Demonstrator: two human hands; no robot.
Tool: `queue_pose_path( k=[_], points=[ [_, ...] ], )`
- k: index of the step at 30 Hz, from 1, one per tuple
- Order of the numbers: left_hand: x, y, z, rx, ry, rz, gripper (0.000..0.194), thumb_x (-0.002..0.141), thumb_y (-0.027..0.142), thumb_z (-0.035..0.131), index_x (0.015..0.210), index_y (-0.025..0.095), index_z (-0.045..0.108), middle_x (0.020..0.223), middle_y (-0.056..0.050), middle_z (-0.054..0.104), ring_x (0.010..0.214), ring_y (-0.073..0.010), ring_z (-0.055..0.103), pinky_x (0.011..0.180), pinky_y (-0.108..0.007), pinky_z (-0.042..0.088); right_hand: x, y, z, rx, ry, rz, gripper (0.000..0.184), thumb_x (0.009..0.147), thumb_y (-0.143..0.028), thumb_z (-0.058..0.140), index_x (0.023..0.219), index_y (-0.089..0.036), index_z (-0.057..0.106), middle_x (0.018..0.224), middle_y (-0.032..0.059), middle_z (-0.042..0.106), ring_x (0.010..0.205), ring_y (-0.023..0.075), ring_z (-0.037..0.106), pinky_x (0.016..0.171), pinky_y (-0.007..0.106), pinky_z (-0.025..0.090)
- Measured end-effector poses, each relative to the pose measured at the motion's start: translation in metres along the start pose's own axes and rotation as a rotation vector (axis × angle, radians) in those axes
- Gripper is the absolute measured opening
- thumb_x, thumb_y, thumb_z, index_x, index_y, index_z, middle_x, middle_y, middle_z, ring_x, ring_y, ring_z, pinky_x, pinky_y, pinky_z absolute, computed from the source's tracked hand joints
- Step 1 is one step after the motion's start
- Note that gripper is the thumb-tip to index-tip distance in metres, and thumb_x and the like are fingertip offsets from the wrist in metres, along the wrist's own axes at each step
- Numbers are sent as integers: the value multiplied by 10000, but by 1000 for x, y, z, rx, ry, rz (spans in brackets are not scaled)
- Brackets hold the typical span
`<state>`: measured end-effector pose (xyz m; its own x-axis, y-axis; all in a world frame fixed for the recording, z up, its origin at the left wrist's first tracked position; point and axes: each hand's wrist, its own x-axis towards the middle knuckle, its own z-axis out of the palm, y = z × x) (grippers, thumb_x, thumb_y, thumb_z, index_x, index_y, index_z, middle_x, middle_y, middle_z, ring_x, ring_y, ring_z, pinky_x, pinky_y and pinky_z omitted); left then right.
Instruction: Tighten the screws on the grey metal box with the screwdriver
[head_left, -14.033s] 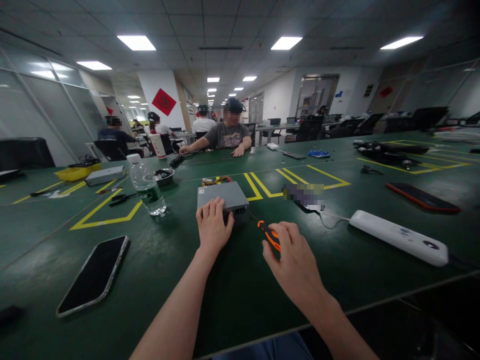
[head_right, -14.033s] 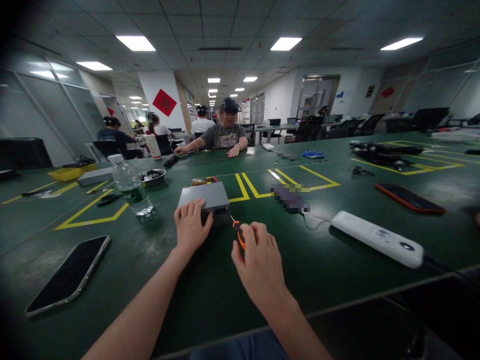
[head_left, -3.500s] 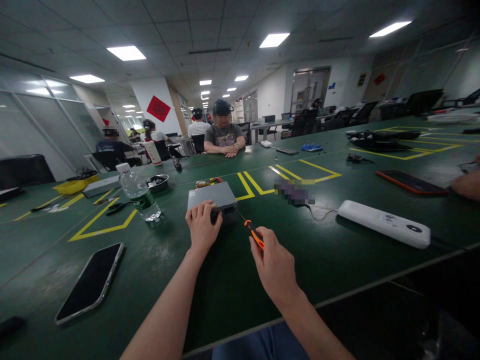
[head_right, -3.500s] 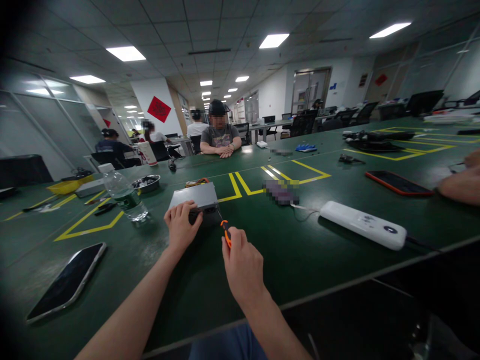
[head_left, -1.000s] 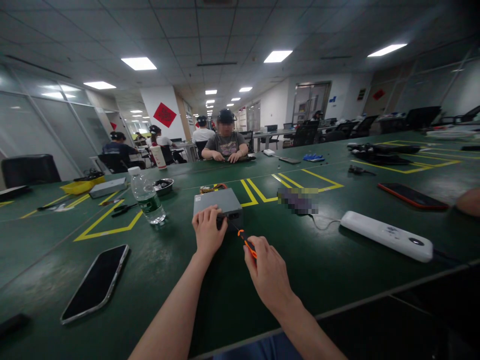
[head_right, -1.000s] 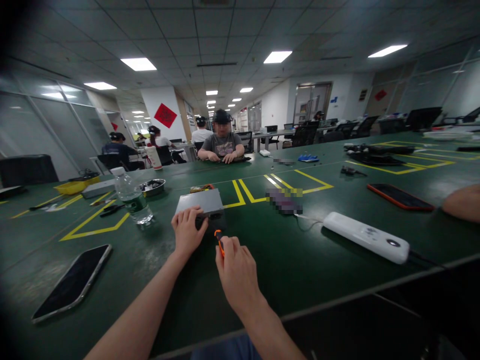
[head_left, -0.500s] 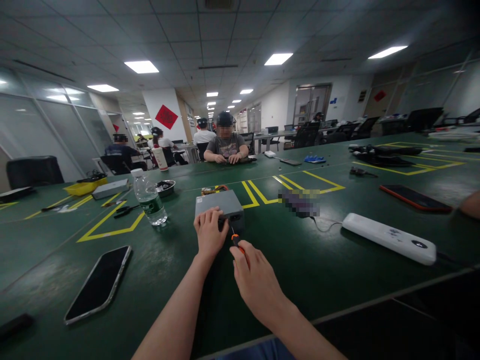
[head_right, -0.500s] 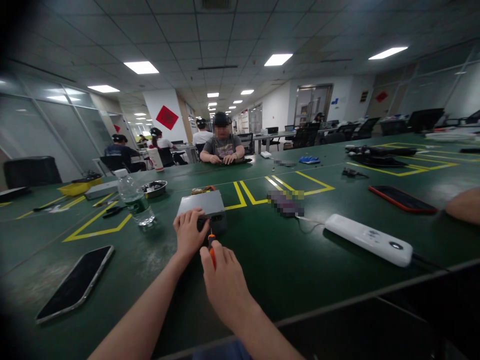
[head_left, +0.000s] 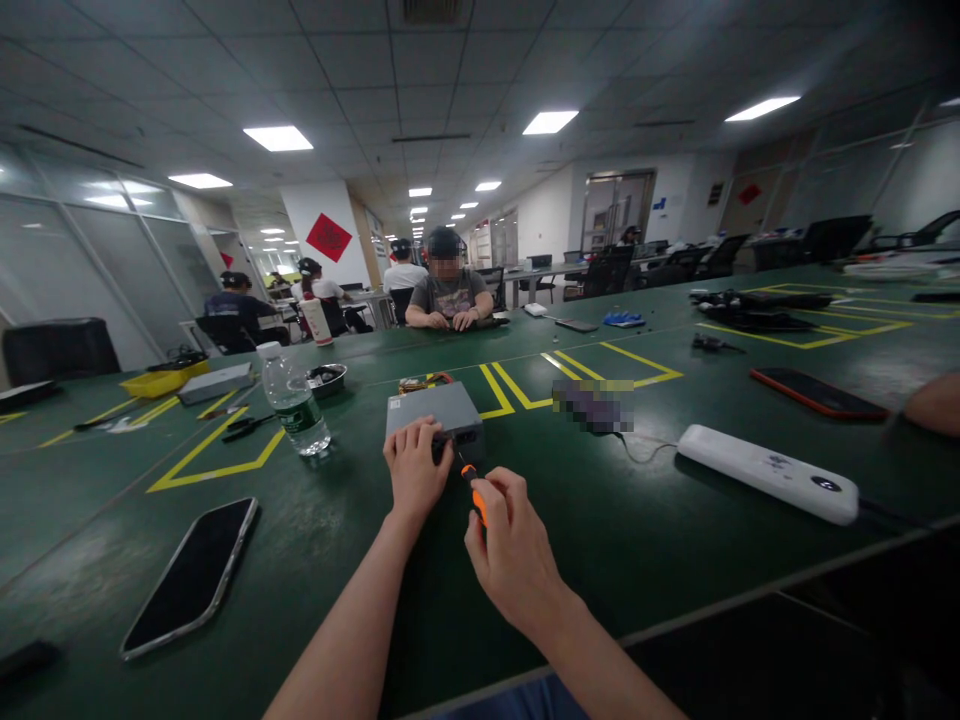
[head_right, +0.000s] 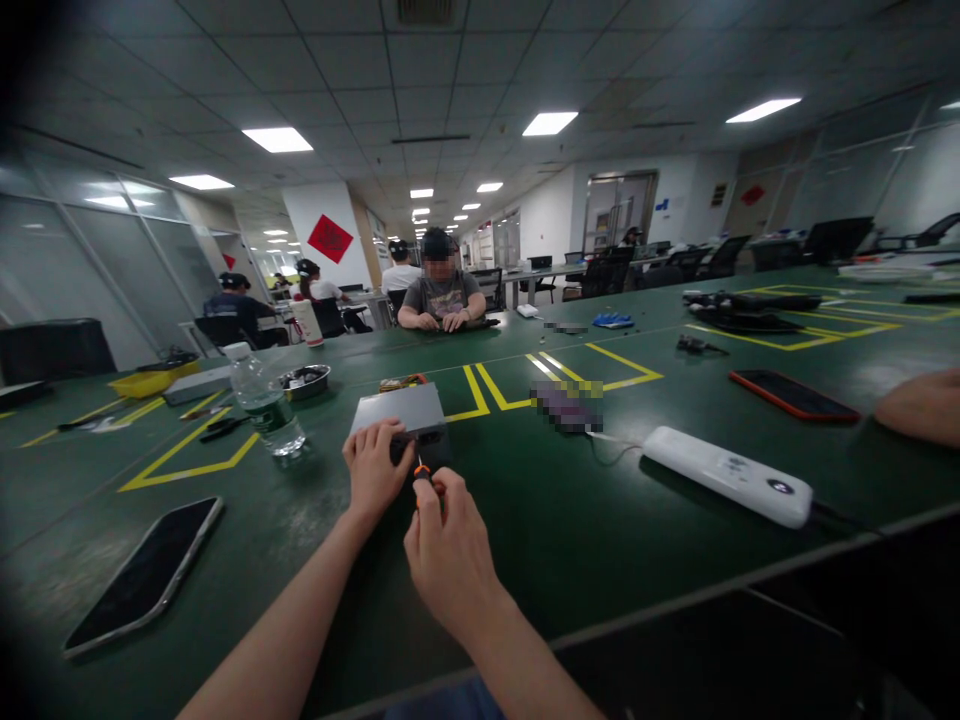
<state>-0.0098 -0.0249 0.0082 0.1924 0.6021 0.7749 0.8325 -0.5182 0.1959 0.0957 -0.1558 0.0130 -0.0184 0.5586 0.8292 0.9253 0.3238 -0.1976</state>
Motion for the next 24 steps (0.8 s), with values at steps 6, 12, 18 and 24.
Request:
queue_pose_path(
  k=[6, 12, 18, 24],
  points=[
    [0, -1, 3, -1, 8, -6, 182, 789, 295, 515, 960, 241, 546, 1121, -56, 594, 1044, -236, 495, 950, -428, 265, 5, 9, 0, -51, 32, -42, 156, 912, -245, 405, 958, -176, 537, 817, 56, 547, 650, 136, 536, 596, 246, 437],
    [-1, -1, 3, -4, 1, -11, 188, 788, 292, 514, 967, 242, 545, 1116, -47, 594, 1055, -235, 485, 950, -419, 267, 3, 2, -6, -39, -124, 22, 251, 892, -303, 380, 1011, -152, 542, 886, 87, 515, 694, 163, 517, 626, 284, 446],
    [0, -2, 4, 5, 0, -12, 187, 781, 296, 527, 956, 239, 558, 1102, -53, 601, 1034, -239, 496, 948, -429, 267, 12, 6, -9, -135, -117, -222, 304, 862, -123, 355, 1121, -163, 509, 959, 115, 543, 750, 176, 531, 678, 303, 442],
    [1, -1, 1, 18, -13, -14, 190, 789, 292, 523, 970, 240, 552, 1110, -47, 598, 1048, -234, 488, 951, -422, 275, 33, 32, -14, -131, -167, -562, 186, 897, -278, 409, 976, -211, 563, 814, 65, 577, 694, 157, 533, 655, 286, 407]
  ],
)
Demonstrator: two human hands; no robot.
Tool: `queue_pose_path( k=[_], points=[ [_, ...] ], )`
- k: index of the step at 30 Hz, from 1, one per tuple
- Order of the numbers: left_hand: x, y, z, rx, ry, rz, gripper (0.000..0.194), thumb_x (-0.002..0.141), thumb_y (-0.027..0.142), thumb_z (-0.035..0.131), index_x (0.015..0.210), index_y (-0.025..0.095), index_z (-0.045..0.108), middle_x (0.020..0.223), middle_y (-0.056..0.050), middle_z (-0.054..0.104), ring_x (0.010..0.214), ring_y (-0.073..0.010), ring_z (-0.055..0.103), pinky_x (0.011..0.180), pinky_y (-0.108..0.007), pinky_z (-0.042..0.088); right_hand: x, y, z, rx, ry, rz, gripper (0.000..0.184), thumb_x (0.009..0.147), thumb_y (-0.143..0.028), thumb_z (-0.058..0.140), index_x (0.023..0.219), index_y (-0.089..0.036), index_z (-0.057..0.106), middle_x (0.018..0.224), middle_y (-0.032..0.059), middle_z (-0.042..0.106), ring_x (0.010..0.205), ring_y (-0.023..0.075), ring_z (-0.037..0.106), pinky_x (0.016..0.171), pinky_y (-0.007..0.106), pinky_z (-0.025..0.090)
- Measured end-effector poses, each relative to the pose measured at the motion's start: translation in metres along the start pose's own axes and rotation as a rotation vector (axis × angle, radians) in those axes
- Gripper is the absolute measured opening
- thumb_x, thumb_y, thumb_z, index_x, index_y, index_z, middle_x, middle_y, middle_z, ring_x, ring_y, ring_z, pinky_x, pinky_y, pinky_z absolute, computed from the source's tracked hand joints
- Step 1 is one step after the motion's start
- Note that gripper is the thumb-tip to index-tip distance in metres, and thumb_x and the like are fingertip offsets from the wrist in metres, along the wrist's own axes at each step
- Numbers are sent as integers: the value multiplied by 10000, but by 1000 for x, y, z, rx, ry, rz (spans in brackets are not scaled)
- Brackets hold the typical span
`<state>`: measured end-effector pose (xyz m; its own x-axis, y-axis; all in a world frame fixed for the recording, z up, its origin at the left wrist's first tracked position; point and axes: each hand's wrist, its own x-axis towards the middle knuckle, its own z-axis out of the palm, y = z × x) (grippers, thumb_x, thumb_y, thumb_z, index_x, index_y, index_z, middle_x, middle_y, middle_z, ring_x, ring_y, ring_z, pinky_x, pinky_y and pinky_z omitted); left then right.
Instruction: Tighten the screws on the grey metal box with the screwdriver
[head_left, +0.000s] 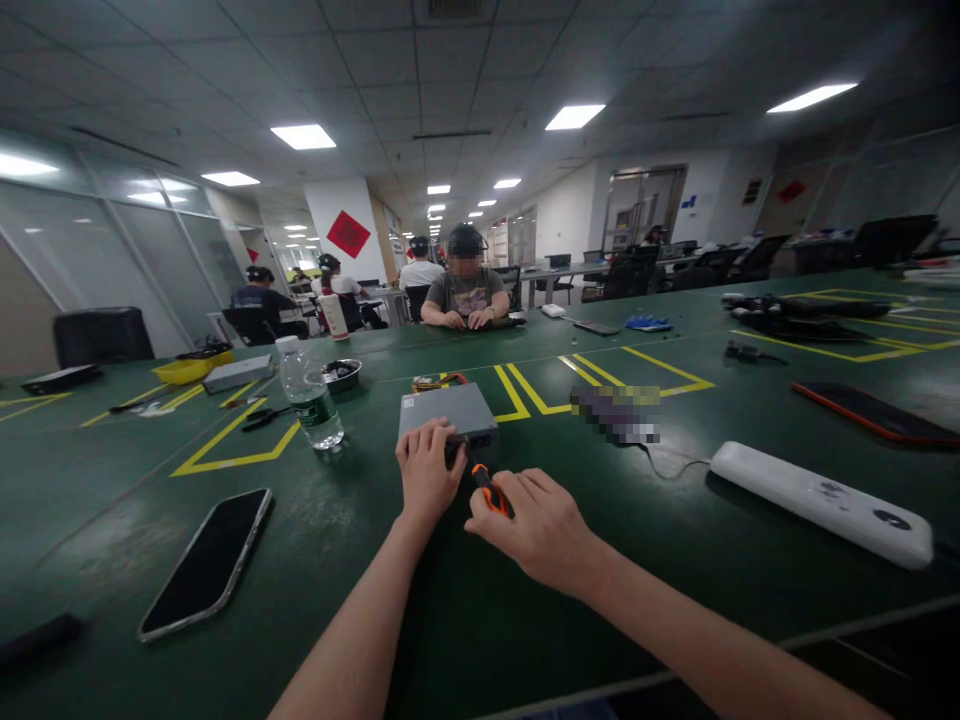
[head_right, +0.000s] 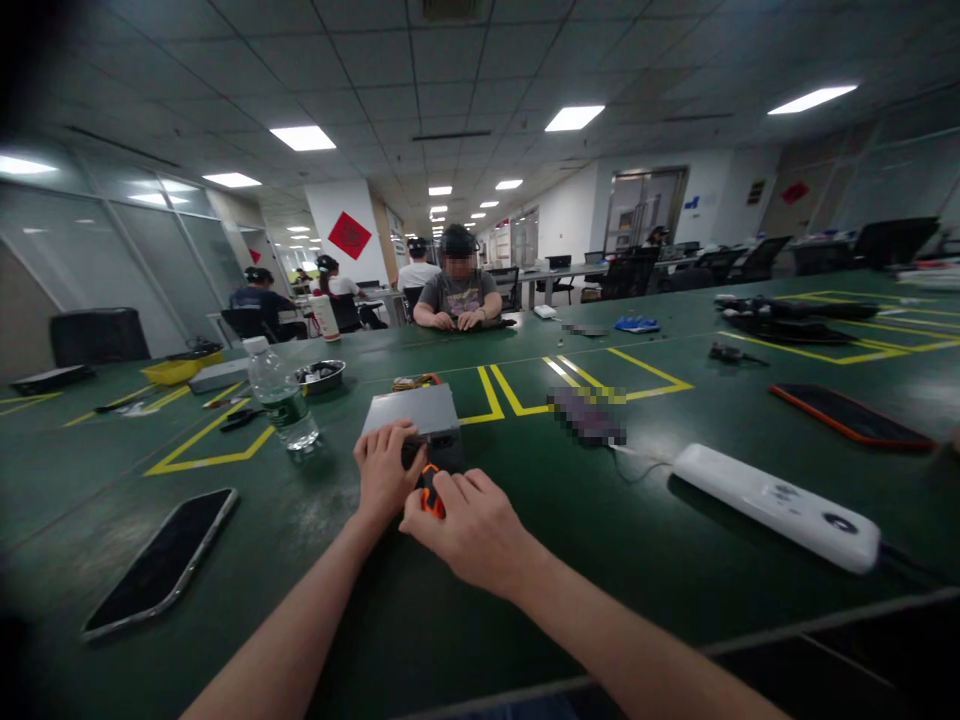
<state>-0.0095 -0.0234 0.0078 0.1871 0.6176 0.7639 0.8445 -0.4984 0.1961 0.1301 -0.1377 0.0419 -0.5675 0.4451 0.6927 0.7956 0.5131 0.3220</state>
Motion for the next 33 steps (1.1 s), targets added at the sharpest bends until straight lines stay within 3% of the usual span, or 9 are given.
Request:
queue_pose_path(
  k=[2, 4, 7, 9, 13, 17, 24, 30, 33],
  points=[
    [0, 0, 0, -1, -3, -4, 194, 789, 284, 525, 978, 245, 547, 1118, -35, 595, 1055, -226, 485, 957, -415, 273, 0, 7, -1, 29, -31, -58, 259, 878, -348, 396, 1029, -199, 544, 1047, 154, 562, 848, 211, 552, 704, 339, 424],
    [0, 0, 0, -1, -6, -8, 194, 786, 280, 531, 977, 251, 544, 1125, -25, 593, 1064, -220, 483, 965, -412, 266, -1, 13, -1, 50, -69, -193, 283, 855, -285, 401, 1104, -210, 511, 1134, 158, 541, 898, 211, 550, 722, 339, 435],
    [0, 0, 0, -1, -12, -13, 189, 789, 279, 530, 976, 257, 544, 1139, -20, 589, 1088, -219, 472, 974, -413, 257, -5, 23, 2, 71, -77, -435, 258, 855, -195, 412, 1083, -241, 524, 1077, 98, 599, 791, 151, 565, 685, 282, 451],
    [0, -1, 0, 2, -19, -15, 187, 791, 279, 527, 976, 258, 543, 1146, -21, 586, 1095, -215, 471, 976, -412, 256, -8, 29, 8, 113, -48, -481, 181, 855, -184, 449, 987, -236, 562, 985, 70, 638, 693, 124, 559, 621, 246, 454],
    [1, -1, 0, 8, -30, -27, 178, 782, 280, 535, 960, 261, 542, 1155, -21, 582, 1084, -212, 481, 964, -407, 268, -15, 32, 17, 255, 45, -359, 157, 860, -304, 483, 928, -202, 580, 954, 95, 642, 686, 136, 581, 592, 249, 479],
    [1, 0, 0, 7, -36, -33, 186, 776, 275, 541, 962, 261, 537, 1155, -12, 581, 1087, -203, 478, 962, -397, 267, -18, 27, 15, 377, 14, -279, 244, 857, -268, 404, 1019, -162, 553, 1024, 139, 620, 810, 167, 614, 641, 264, 504],
    [1, 2, -1, -9, -36, -34, 172, 775, 276, 548, 945, 251, 532, 1140, -9, 585, 1077, -204, 474, 955, -400, 269, -18, 26, 19, 506, 146, -190, 188, 863, -310, 483, 962, -151, 465, 971, 143, 637, 708, 156, 614, 607, 277, 509],
    [0, 1, 1, -4, -33, -34, 173, 778, 276, 548, 949, 253, 527, 1143, -2, 579, 1084, -200, 471, 949, -401, 269, -15, 25, 7, 481, -69, -190, 261, 859, -317, 468, 1089, -201, 509, 1059, 145, 571, 871, 209, 606, 680, 318, 521],
    [0, 1, 1, -1, -36, -31, 175, 783, 281, 544, 954, 253, 525, 1151, -6, 576, 1085, -201, 471, 946, -404, 264, -13, 27, 4, 492, -83, -228, 270, 870, -263, 427, 1121, -191, 499, 1071, 161, 564, 888, 209, 602, 695, 322, 519]
  ],
)
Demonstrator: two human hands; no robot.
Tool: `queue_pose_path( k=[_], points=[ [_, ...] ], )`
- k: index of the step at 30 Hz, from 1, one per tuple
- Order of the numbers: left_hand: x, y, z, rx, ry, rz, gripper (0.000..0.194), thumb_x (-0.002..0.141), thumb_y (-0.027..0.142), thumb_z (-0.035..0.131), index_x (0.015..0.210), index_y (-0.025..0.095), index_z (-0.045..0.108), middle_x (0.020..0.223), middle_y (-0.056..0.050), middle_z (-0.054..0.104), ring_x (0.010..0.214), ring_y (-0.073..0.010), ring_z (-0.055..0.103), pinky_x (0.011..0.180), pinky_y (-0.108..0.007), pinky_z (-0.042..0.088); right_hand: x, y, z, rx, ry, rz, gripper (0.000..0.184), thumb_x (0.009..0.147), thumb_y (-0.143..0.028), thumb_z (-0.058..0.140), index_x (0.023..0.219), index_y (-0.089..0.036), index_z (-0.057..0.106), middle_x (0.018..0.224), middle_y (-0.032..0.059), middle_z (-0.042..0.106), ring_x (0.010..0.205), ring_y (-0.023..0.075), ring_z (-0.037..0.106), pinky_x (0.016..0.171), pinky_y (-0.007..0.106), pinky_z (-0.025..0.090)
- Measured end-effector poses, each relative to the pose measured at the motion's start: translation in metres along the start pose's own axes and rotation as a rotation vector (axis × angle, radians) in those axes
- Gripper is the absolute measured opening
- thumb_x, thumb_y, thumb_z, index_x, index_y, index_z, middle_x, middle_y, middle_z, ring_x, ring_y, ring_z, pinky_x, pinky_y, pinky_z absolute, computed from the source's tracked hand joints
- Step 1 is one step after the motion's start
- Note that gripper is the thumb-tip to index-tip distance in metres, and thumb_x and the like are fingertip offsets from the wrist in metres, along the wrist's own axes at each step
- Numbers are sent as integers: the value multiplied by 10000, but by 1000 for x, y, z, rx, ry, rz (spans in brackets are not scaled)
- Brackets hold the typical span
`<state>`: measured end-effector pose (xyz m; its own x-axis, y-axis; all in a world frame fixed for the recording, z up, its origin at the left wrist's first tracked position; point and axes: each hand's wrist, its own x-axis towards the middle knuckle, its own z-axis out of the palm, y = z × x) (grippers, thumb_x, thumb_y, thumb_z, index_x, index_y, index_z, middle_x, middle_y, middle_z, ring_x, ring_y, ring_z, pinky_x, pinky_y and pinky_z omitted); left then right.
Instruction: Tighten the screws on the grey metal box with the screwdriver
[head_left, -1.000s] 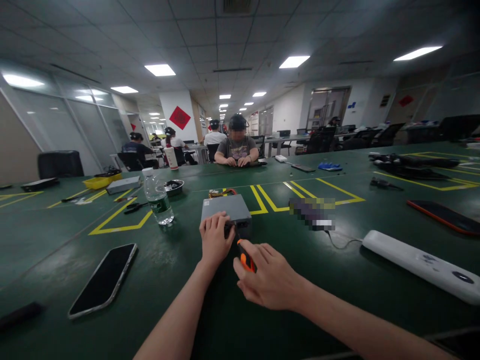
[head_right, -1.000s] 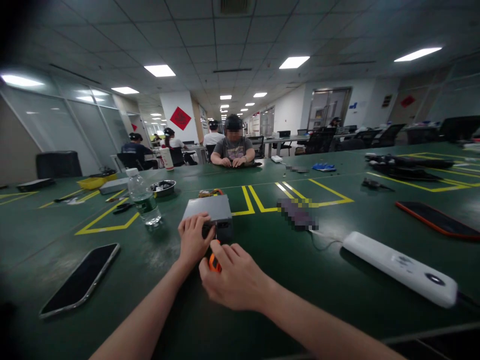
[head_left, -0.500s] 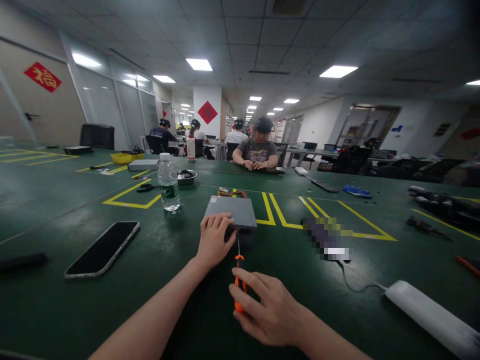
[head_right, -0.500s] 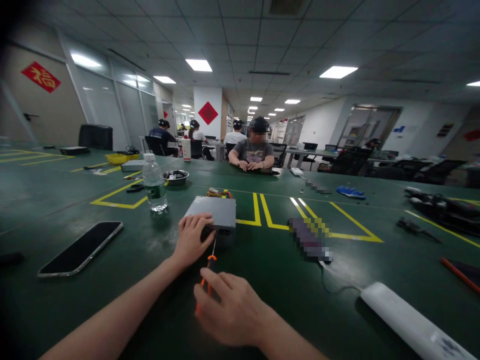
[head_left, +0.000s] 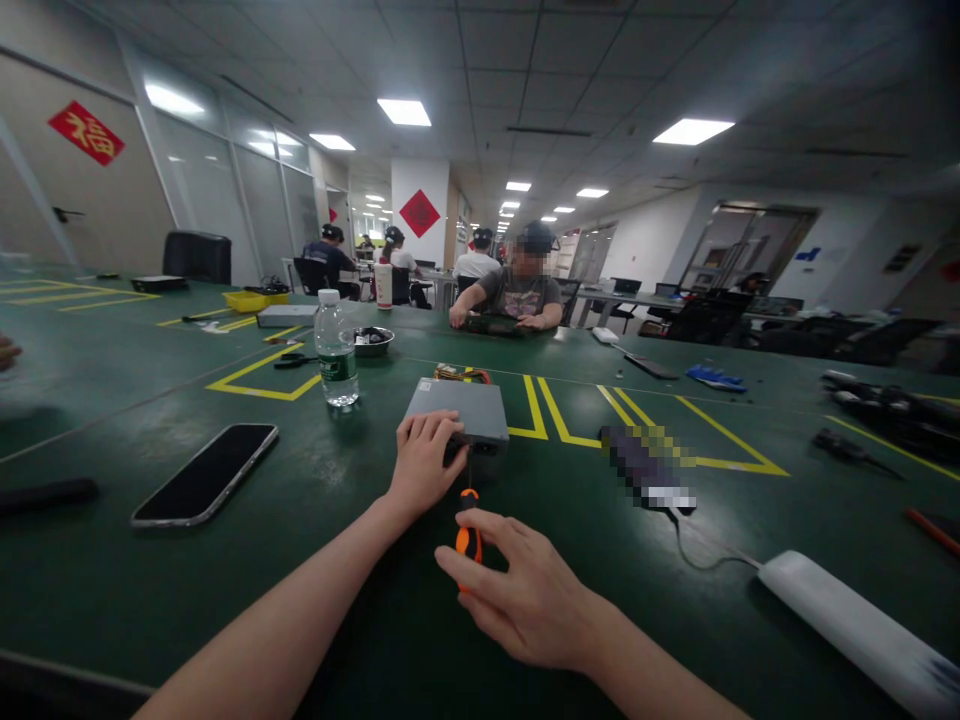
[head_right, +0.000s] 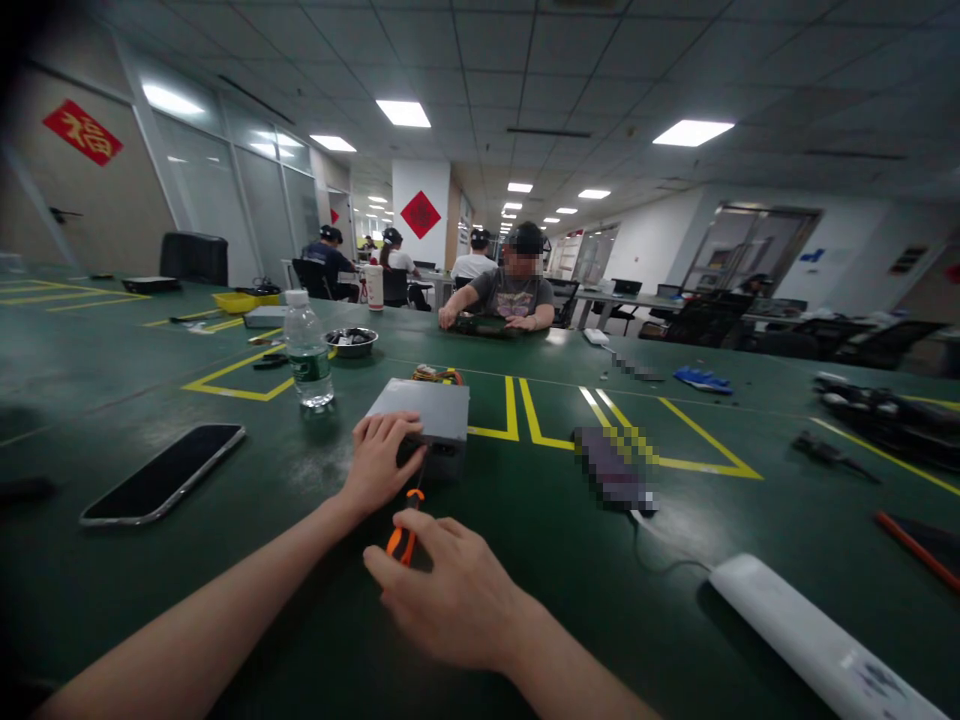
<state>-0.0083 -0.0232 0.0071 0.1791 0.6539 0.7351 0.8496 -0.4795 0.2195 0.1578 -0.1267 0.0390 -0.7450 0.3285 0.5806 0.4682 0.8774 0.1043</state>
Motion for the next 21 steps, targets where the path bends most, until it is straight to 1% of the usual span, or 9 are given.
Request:
queue_pose_path(
  k=[2, 4, 7, 9, 11, 14, 16, 18, 21],
  points=[
    [0, 0, -1, -2, -4, 3, 176, 784, 282, 543, 957, 253, 525, 1155, -9, 576, 1088, -202, 468, 951, -404, 259, 0, 2, 4, 4, 45, -18, 220, 880, -261, 437, 1068, -170, 507, 1071, 165, 573, 853, 190, 608, 681, 302, 516],
    [0, 0, -1, -6, -5, 2, 179, 785, 281, 542, 961, 255, 527, 1159, -9, 575, 1091, -200, 466, 955, -403, 255, -1, 4, 10, 17, 121, -28, 170, 874, -270, 471, 993, -151, 495, 1062, 168, 589, 821, 178, 615, 651, 282, 513],
    [0, 0, -2, -5, -7, 0, 183, 786, 283, 539, 967, 255, 528, 1163, -10, 574, 1088, -198, 468, 955, -402, 257, -3, 5, 18, 58, 184, 2, 152, 869, -290, 487, 921, -152, 446, 1019, 160, 618, 780, 173, 628, 622, 278, 514],
    [0, 0, -1, -1, -8, 2, 183, 790, 287, 534, 969, 253, 527, 1164, -14, 574, 1088, -200, 469, 954, -405, 257, -3, 4, 17, 83, 171, 37, 204, 882, -347, 459, 933, -151, 435, 1006, 157, 623, 808, 186, 632, 647, 296, 523],
    [0, 0, 0, 2, -7, 4, 179, 795, 291, 528, 970, 253, 526, 1167, -18, 574, 1092, -204, 468, 954, -410, 257, -1, 2, 12, 94, 133, 52, 273, 899, -384, 401, 1002, -135, 445, 1024, 164, 611, 863, 202, 625, 682, 317, 527],
    [0, 0, 1, 1, -10, 3, 175, 793, 293, 532, 964, 254, 527, 1170, -19, 573, 1102, -208, 464, 960, -415, 251, 2, 1, 4, 51, 88, 24, 284, 916, -301, 333, 1110, -138, 461, 1047, 165, 597, 878, 203, 618, 681, 323, 526],
    [0, 0, 2, -1, -8, 1, 173, 790, 287, 536, 960, 255, 528, 1169, -17, 574, 1107, -208, 461, 968, -416, 244, 2, 1, 3, 9, 105, 6, 253, 913, -273, 352, 1089, -157, 494, 1046, 159, 601, 847, 197, 622, 655, 312, 522],
    [0, 0, 2, -2, -5, -2, 173, 790, 281, 535, 961, 255, 528, 1169, -16, 574, 1108, -207, 460, 971, -415, 243, 1, 3, 6, -8, 145, 1, 222, 903, -293, 408, 1043, -155, 511, 1045, 158, 607, 813, 191, 626, 632, 300, 518],
    [0, 1, 0, 1, -8, -2, 187, 787, 283, 540, 971, 254, 525, 1169, -15, 573, 1097, -206, 466, 965, -416, 248, -3, 5, 12, 23, 208, 24, 222, 880, -321, 479, 1008, -138, 481, 1030, 160, 619, 812, 187, 631, 635, 291, 517]
  ],
)
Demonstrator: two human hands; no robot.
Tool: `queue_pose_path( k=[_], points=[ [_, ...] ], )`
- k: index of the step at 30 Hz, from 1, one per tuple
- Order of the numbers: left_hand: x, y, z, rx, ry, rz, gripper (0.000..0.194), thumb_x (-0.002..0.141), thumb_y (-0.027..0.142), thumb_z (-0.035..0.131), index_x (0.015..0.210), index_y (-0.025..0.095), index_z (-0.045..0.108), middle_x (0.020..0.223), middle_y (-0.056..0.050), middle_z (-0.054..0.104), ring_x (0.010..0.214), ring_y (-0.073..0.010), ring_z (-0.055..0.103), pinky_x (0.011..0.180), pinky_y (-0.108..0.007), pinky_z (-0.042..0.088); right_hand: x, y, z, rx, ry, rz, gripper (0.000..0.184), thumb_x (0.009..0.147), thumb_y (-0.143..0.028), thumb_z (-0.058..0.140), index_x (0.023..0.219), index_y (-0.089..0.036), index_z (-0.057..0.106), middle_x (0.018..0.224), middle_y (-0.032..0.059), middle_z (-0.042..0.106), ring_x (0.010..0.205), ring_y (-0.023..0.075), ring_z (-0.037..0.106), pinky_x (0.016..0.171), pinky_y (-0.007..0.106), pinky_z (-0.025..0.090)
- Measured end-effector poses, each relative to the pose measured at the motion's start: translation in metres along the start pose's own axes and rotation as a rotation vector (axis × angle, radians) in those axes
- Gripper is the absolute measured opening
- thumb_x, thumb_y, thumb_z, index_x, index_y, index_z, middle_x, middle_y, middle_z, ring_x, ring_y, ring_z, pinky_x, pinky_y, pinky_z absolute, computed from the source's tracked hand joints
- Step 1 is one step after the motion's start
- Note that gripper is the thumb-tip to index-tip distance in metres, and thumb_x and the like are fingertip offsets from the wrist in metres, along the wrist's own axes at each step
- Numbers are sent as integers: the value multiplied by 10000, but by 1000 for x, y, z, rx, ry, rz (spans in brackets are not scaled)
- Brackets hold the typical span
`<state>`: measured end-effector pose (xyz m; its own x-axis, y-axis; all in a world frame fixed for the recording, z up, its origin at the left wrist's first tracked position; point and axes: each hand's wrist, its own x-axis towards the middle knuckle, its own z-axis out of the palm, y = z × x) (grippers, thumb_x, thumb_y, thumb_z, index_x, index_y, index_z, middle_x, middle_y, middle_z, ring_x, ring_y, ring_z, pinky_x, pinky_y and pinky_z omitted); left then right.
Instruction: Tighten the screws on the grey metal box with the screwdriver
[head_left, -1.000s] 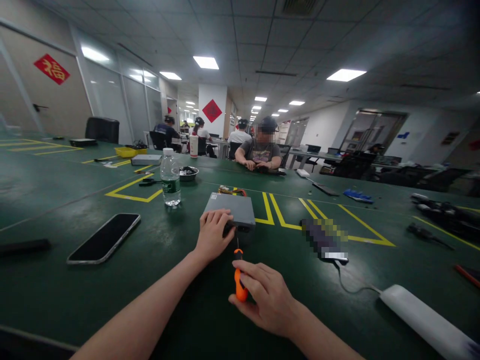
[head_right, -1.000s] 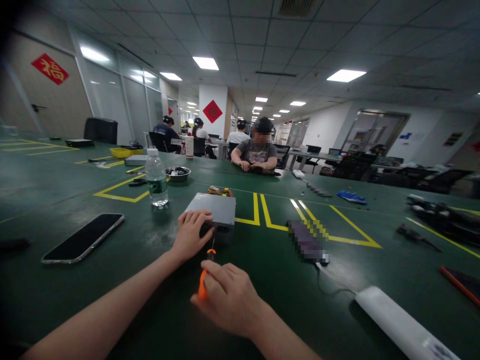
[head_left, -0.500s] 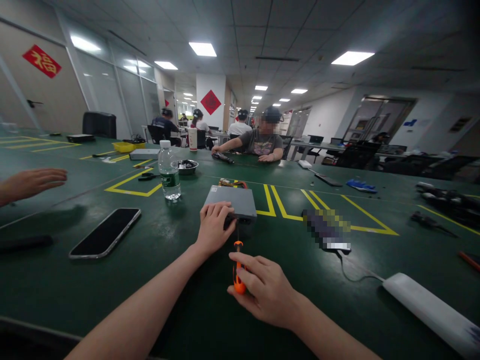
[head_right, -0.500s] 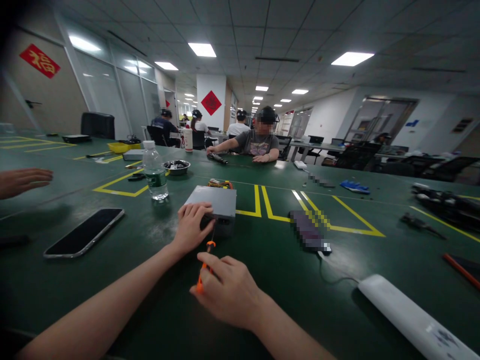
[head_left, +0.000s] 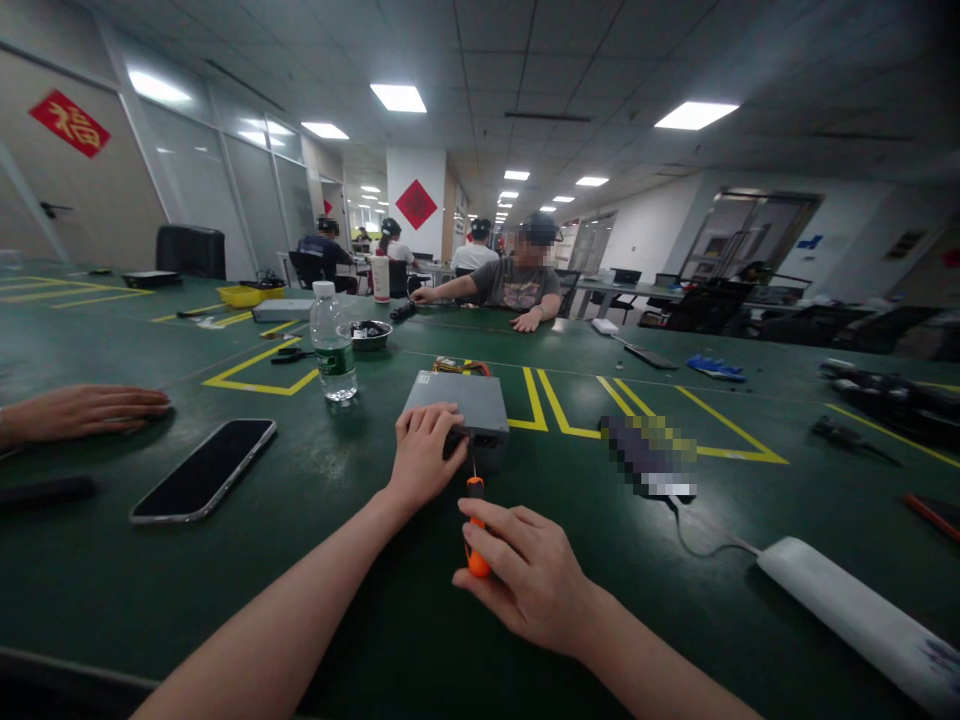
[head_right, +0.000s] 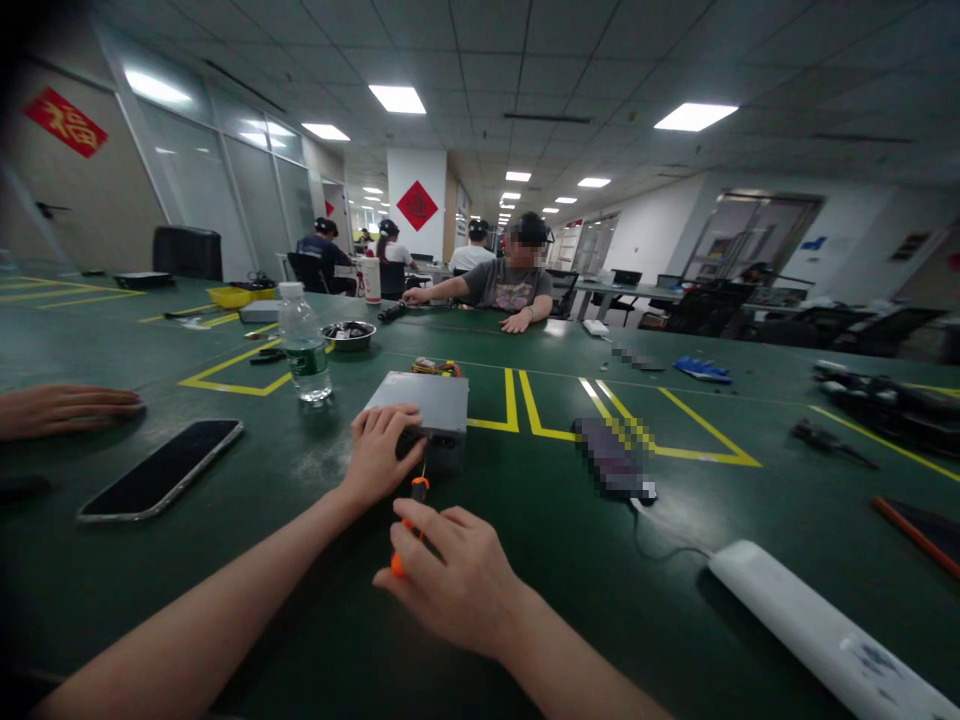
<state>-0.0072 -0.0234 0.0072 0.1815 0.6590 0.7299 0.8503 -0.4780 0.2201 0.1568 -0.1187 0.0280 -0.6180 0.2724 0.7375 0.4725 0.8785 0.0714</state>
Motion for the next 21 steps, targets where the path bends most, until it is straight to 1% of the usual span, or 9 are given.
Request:
queue_pose_path(
  k=[2, 5, 7, 9, 13, 15, 17, 19, 21],
  points=[
    [0, 0, -1, 0, -3, 2, 191, 783, 285, 546, 970, 254, 523, 1169, -14, 572, 1094, -205, 468, 961, -415, 250, -3, 2, 1, 40, 23, 32, 251, 873, -355, 492, 996, -140, 450, 1010, 156, 624, 845, 193, 631, 658, 297, 522],
    [0, -1, 0, -5, -2, 4, 180, 786, 284, 542, 963, 254, 523, 1168, -13, 571, 1105, -202, 463, 965, -412, 249, -4, 2, -3, 93, -34, 47, 307, 880, -393, 449, 1042, -131, 432, 1041, 169, 604, 912, 215, 615, 707, 331, 525],
    [0, -1, 0, -10, -1, 4, 178, 785, 282, 543, 959, 254, 524, 1157, -14, 576, 1103, -202, 463, 967, -411, 249, -1, 0, -7, 89, -101, 32, 302, 897, -335, 393, 1109, -124, 433, 1081, 179, 580, 926, 221, 607, 714, 346, 525],
    [0, -1, 0, -12, -2, 1, 183, 781, 280, 549, 961, 254, 524, 1157, -11, 576, 1098, -201, 464, 963, -409, 254, 2, -1, -9, 53, -133, 9, 288, 902, -273, 360, 1144, -144, 449, 1091, 172, 574, 898, 213, 612, 691, 340, 526],
    [0, -1, -2, -21, 1, 1, 179, 783, 273, 544, 960, 253, 531, 1158, -16, 575, 1094, -203, 464, 957, -410, 261, 3, 0, -4, 17, -79, -13, 239, 893, -304, 434, 1072, -156, 488, 1056, 157, 595, 860, 197, 621, 670, 309, 525],
    [0, -1, -2, -27, 3, 0, 184, 781, 271, 544, 963, 253, 533, 1158, -23, 575, 1095, -208, 463, 960, -416, 260, 1, 2, -1, 37, -38, -1, 247, 880, -347, 472, 1029, -150, 469, 1040, 152, 605, 862, 190, 624, 682, 302, 526],
    [0, -1, -2, -32, 5, -2, 184, 779, 270, 545, 962, 252, 533, 1156, -23, 577, 1098, -209, 463, 963, -418, 261, -1, 3, 1, 66, -31, 26, 274, 869, -390, 486, 1002, -155, 445, 1026, 145, 610, 887, 192, 622, 705, 308, 527],
    [0, -1, -2, -35, 5, -4, 179, 780, 270, 544, 957, 251, 533, 1151, -19, 578, 1098, -208, 462, 963, -417, 265, -1, 2, 0, 89, -72, 56, 301, 868, -406, 471, 1028, -152, 439, 1036, 145, 601, 933, 203, 608, 735, 325, 525],
    [0, -1, -2, -31, 4, -5, 176, 781, 273, 543, 956, 251, 535, 1149, -17, 579, 1096, -208, 463, 962, -417, 271, 1, 0, -3, 89, -136, 62, 307, 877, -364, 434, 1095, -148, 448, 1076, 158, 575, 961, 216, 593, 745, 341, 521]
  ],
)
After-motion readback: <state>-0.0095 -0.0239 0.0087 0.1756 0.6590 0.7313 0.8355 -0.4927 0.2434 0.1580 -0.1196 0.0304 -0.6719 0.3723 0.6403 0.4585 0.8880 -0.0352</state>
